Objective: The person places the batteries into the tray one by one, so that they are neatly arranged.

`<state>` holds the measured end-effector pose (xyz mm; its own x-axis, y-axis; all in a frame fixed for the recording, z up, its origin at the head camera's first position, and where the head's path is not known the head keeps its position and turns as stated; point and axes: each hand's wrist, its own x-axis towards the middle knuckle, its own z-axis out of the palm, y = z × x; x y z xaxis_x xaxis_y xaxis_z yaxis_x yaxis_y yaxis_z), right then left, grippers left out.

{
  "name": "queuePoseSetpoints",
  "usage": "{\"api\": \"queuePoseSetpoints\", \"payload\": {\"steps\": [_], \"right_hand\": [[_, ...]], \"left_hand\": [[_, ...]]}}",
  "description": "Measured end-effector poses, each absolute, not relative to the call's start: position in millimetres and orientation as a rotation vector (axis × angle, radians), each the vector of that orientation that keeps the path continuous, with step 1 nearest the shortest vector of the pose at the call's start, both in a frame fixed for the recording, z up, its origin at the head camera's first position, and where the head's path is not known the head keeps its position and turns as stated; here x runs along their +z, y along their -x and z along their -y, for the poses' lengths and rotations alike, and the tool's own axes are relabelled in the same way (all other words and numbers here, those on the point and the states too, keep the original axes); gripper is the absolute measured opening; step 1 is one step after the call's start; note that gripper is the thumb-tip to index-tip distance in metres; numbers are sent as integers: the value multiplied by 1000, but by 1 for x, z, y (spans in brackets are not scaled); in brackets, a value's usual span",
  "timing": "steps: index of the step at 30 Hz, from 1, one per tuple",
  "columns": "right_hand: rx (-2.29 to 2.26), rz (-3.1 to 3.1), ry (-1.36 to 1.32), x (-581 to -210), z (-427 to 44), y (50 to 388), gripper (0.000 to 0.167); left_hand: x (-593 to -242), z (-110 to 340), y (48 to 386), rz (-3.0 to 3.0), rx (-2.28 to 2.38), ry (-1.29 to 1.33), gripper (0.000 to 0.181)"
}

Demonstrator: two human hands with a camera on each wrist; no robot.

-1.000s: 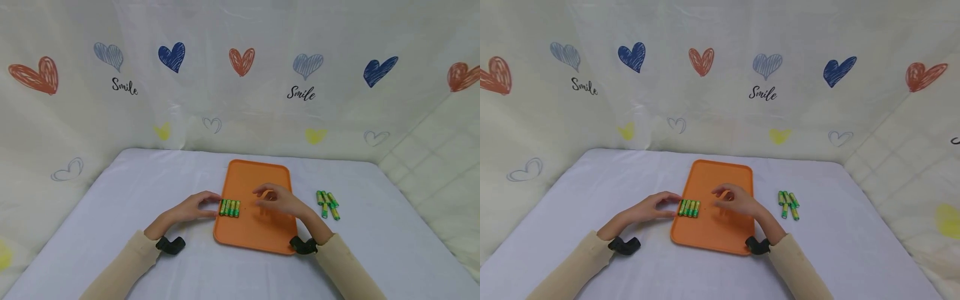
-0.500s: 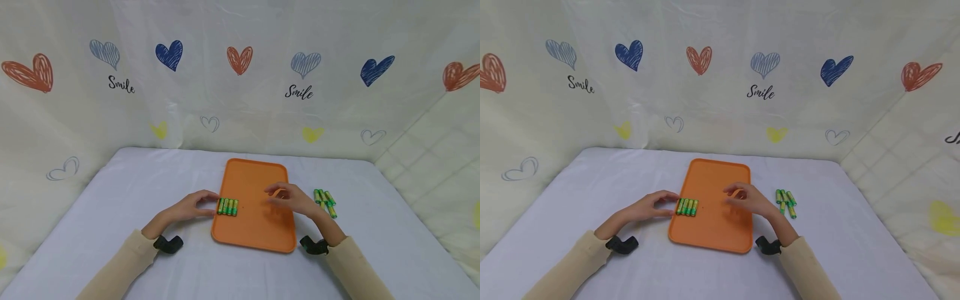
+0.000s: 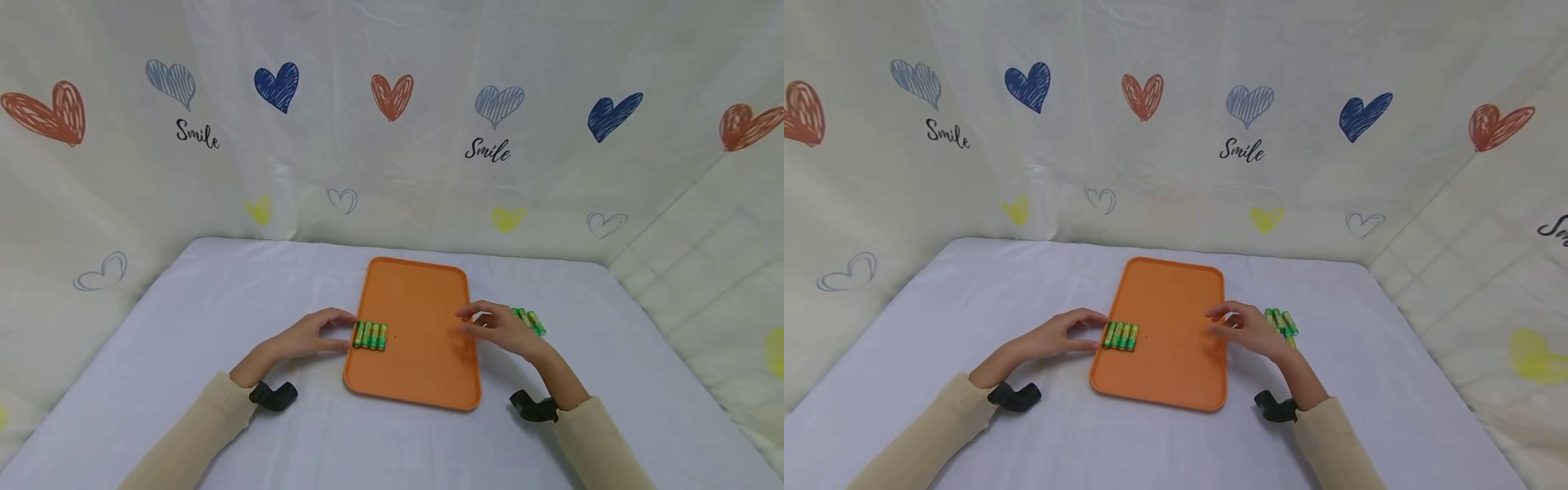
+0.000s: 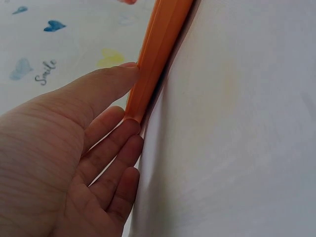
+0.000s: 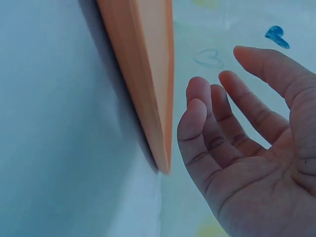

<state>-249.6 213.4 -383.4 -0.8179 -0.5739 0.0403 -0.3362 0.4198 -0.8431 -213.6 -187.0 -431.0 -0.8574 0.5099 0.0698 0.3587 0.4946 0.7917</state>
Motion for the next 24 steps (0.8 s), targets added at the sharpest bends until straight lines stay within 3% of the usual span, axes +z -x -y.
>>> {"api": "queuePoseSetpoints", "payload": {"steps": [24], "right_hand": [[-1326,-2589,611,-380,-288,242,41]], "left_hand": [[-429,186,213,-2570,1290,-745,53]]}}
